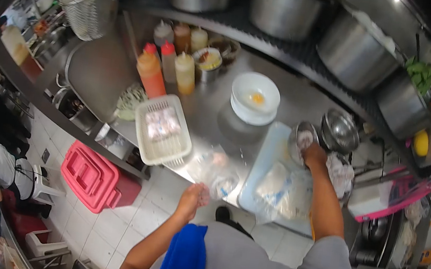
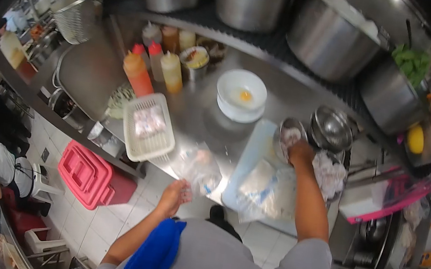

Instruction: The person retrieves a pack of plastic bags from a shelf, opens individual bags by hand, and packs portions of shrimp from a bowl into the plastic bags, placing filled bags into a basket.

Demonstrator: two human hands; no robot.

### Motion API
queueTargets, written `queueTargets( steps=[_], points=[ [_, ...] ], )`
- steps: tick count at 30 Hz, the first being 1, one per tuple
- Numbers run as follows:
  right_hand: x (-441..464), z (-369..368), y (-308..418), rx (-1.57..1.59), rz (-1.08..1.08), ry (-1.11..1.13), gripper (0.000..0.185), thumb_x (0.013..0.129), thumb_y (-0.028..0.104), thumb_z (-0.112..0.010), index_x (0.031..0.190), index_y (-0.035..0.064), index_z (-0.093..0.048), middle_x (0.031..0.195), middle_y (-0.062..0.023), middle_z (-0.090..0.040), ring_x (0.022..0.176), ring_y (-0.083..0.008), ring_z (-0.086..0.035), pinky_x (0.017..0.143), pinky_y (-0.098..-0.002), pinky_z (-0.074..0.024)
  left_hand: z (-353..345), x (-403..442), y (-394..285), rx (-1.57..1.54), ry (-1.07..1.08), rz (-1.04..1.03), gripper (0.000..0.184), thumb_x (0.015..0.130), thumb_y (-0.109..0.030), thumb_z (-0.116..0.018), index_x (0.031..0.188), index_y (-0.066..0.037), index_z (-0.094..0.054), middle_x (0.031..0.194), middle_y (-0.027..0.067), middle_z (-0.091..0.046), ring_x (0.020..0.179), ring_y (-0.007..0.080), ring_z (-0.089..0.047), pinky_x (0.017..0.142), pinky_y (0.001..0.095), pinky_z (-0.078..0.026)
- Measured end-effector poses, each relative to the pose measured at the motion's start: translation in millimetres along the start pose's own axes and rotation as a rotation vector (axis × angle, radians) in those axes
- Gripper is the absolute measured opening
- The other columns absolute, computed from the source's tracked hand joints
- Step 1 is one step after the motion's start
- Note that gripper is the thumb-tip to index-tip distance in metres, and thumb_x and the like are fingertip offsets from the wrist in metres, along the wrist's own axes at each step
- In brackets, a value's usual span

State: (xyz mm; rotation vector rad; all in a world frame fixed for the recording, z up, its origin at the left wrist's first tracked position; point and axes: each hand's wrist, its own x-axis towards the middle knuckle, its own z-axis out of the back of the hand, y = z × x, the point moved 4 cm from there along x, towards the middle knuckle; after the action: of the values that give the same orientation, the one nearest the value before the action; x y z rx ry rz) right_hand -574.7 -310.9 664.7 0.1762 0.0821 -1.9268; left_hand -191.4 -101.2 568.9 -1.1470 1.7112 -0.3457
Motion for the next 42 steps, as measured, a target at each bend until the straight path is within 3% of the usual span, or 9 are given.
queueTargets(
  steps=[7,17,21,27,29,30,32,37,42],
  points=[
    [-9,11,0,0.123,0.035,-0.201,0.053,0.068,0.033,-0.074,0.105,0.0007,-0.055,0.105,-0.0206,-0.063,0.100,-0.0361,-0.060,0.087,-0.0436,-0.0479,6,4,-1,0.022,0.057,0.005,0.027,0.094,-0.033,-0.050,0.102,-0.007,-0.051,0.100,0.0083,-0.056,0.084,0.0178,-0.056,0.072,0.0316,-0.047],
    [-21,-1,0,0.300,0.090,-0.135,0.059,0.072,0.028,-0.070,0.122,0.0034,-0.049,0.119,-0.0254,-0.050,0.112,-0.0379,-0.051,0.091,-0.0443,-0.0458,4,5,-2,0.171,0.066,0.013,0.029,0.095,-0.033,-0.048,0.104,-0.005,-0.049,0.100,0.0088,-0.054,0.084,0.0188,-0.057,0.072,0.0326,-0.048],
    [-13,-11,-4,0.348,0.058,-0.035,0.056,0.075,0.025,-0.067,0.122,0.0049,-0.042,0.113,-0.0272,-0.054,0.106,-0.0420,-0.054,0.090,-0.0471,-0.0452,-2,-6,-13,0.393,-0.021,-0.168,0.031,0.095,-0.034,-0.049,0.104,-0.005,-0.049,0.098,0.0094,-0.056,0.082,0.0186,-0.060,0.070,0.0318,-0.048],
    [-26,29,-13,0.521,-0.037,-0.287,0.048,0.078,0.024,-0.063,0.119,0.0062,-0.045,0.107,-0.0219,-0.060,0.102,-0.0377,-0.058,0.087,-0.0433,-0.0484,-16,-25,-28,0.849,-0.156,-0.635,0.027,0.089,-0.022,-0.060,0.104,-0.002,-0.050,0.095,0.0123,-0.058,0.080,0.0217,-0.059,0.069,0.0336,-0.048],
    [-33,28,-20,1.339,-0.040,-0.028,0.042,0.084,0.025,-0.059,0.119,0.0048,-0.047,0.113,-0.0170,-0.060,0.103,-0.0301,-0.060,0.086,-0.0365,-0.0507,-16,-25,-24,1.033,-0.162,-0.706,0.031,0.085,-0.021,-0.065,0.105,-0.002,-0.051,0.095,0.0156,-0.057,0.081,0.0262,-0.059,0.069,0.0353,-0.047],
    [-39,27,-24,1.321,-0.058,-0.008,0.042,0.084,0.025,-0.059,0.119,0.0048,-0.047,0.113,-0.0170,-0.060,0.103,-0.0301,-0.060,0.086,-0.0365,-0.0507,-18,-27,-26,1.075,-0.162,-0.736,0.034,0.084,-0.023,-0.067,0.106,-0.002,-0.051,0.093,0.0150,-0.057,0.079,0.0270,-0.059,0.068,0.0361,-0.048],
    [-52,23,-11,2.028,0.042,0.390,0.040,0.089,0.022,-0.054,0.123,0.0016,-0.045,0.119,-0.0141,-0.057,0.104,-0.0241,-0.059,0.085,-0.0320,-0.0514,-29,-35,-30,1.111,-0.171,-0.740,0.038,0.082,-0.026,-0.068,0.106,-0.003,-0.051,0.092,0.0145,-0.058,0.077,0.0279,-0.060,0.067,0.0370,-0.048],
    [-108,13,26,2.207,0.098,0.665,0.037,0.091,0.019,-0.049,0.121,-0.0017,-0.048,0.118,-0.0158,-0.057,0.102,-0.0238,-0.060,0.083,-0.0324,-0.0530,-44,-36,-32,1.378,-0.167,-0.775,0.050,0.075,-0.038,-0.073,0.105,-0.003,-0.052,0.085,0.0125,-0.061,0.075,0.0290,-0.063,0.062,0.0398,-0.050],
    [-183,-36,78,1.960,0.085,1.072,0.036,0.089,0.017,-0.049,0.120,-0.0015,-0.048,0.114,-0.0156,-0.058,0.096,-0.0231,-0.061,0.081,-0.0333,-0.0520,-43,-26,-34,1.371,-0.205,-0.896,0.026,0.082,-0.026,-0.066,0.092,-0.005,-0.054,0.084,0.0115,-0.060,0.069,0.0313,-0.060,0.057,0.0401,-0.048]
  ],
)
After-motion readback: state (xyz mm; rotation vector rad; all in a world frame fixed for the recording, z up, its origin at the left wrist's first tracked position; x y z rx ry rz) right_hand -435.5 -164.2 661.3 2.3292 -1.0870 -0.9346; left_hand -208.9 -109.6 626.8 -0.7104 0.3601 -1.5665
